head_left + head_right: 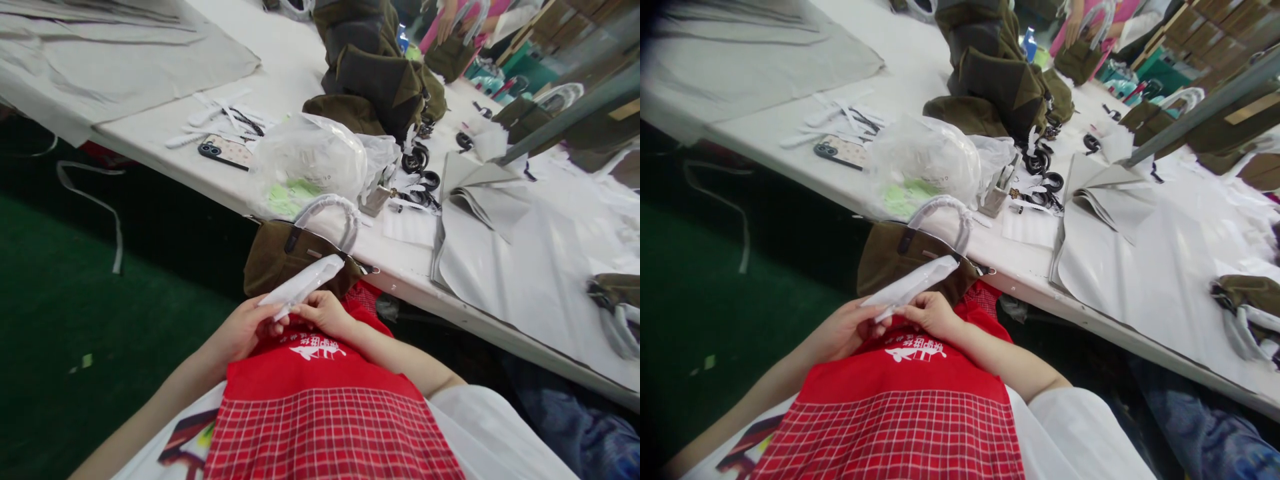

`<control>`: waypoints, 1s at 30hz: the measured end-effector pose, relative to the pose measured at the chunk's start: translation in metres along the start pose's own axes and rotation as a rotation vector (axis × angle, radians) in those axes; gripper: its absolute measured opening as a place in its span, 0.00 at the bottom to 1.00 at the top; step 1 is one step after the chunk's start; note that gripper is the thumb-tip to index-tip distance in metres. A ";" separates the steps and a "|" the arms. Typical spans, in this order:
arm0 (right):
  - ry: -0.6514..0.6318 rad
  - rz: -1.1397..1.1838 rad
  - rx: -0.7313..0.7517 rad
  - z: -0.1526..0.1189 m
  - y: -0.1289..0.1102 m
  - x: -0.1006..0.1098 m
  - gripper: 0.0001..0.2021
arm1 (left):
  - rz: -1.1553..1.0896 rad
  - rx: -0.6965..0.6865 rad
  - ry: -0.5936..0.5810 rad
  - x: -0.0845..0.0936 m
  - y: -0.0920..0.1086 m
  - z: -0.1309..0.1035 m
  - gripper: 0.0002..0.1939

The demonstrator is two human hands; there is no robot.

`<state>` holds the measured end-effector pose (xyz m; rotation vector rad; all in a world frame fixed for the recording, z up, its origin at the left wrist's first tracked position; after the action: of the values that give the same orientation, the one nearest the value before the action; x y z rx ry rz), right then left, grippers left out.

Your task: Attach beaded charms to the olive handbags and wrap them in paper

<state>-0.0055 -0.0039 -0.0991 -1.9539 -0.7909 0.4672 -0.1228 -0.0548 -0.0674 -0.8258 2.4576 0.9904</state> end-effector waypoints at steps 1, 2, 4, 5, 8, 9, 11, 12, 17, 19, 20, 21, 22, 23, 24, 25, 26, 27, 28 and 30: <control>0.003 0.013 0.003 0.000 0.000 0.001 0.23 | -0.037 0.022 -0.004 0.000 -0.001 0.000 0.12; -0.015 0.016 0.005 0.000 0.001 0.001 0.22 | -0.053 0.036 -0.018 0.000 -0.001 0.001 0.11; -0.107 -0.021 0.017 0.000 0.001 -0.003 0.21 | -0.015 0.042 -0.046 0.002 -0.001 0.004 0.11; -0.161 -0.069 0.022 -0.001 0.001 -0.004 0.20 | 0.051 0.038 -0.051 0.005 -0.001 0.006 0.12; -0.221 -0.251 0.027 -0.005 0.001 0.004 0.16 | 0.413 0.007 -0.036 0.022 0.002 0.015 0.15; -0.201 -0.293 0.021 -0.007 0.000 0.010 0.15 | 0.562 -0.008 -0.035 0.029 0.003 0.017 0.15; -0.132 -0.340 0.021 -0.013 -0.004 0.028 0.13 | 0.835 -0.046 -0.052 0.041 0.010 0.019 0.14; -0.083 -0.361 0.027 -0.016 -0.006 0.039 0.13 | 0.928 -0.073 -0.048 0.047 0.016 0.019 0.14; 0.309 -0.619 -0.037 -0.041 -0.008 0.115 0.14 | 0.899 -0.346 0.269 0.081 0.076 0.018 0.22; 0.395 -0.775 -0.103 -0.049 0.001 0.139 0.18 | 0.878 -0.525 0.405 0.083 0.103 0.020 0.27; 0.402 -0.829 -0.131 -0.051 0.008 0.147 0.20 | 0.895 -0.600 0.441 0.080 0.113 0.024 0.29; 0.399 -0.850 -0.149 -0.052 0.015 0.153 0.20 | 0.924 -0.653 0.455 0.075 0.121 0.030 0.32; 0.400 -0.840 -0.155 -0.052 0.022 0.157 0.18 | 0.953 -0.682 0.451 0.068 0.125 0.038 0.35; 0.421 -0.803 -0.149 -0.050 0.029 0.160 0.16 | 0.974 -0.685 0.436 0.061 0.127 0.047 0.37; 0.466 -0.752 -0.136 -0.048 0.034 0.163 0.16 | 0.975 -0.664 0.415 0.055 0.127 0.057 0.38; 0.525 -0.693 -0.125 -0.046 0.039 0.166 0.17 | 0.938 -0.622 0.386 0.050 0.124 0.067 0.38; 0.583 -0.629 -0.120 -0.042 0.044 0.167 0.19 | 0.864 -0.558 0.336 0.045 0.119 0.076 0.37; 0.626 -0.555 -0.117 -0.038 0.050 0.167 0.22 | 0.760 -0.488 0.285 0.041 0.112 0.085 0.36; 0.648 -0.466 -0.110 -0.033 0.057 0.164 0.23 | 0.646 -0.426 0.241 0.038 0.105 0.091 0.34; 0.628 -0.242 -0.057 -0.021 0.068 0.154 0.26 | 0.458 -0.369 0.213 0.036 0.095 0.095 0.31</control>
<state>0.1409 0.0666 -0.1482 -1.8655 -0.6152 -0.3106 -0.2000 0.0551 -0.1033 -0.4939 2.7584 1.6297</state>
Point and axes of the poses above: each hand's wrist, its own z-axis towards the middle knuckle, its own x-axis out of the back of the hand, y = z × x, the point moved 8 cm from there along z, towards the middle knuckle, and after that the axes turned 11 degrees about -z, right-handed, at the moved point
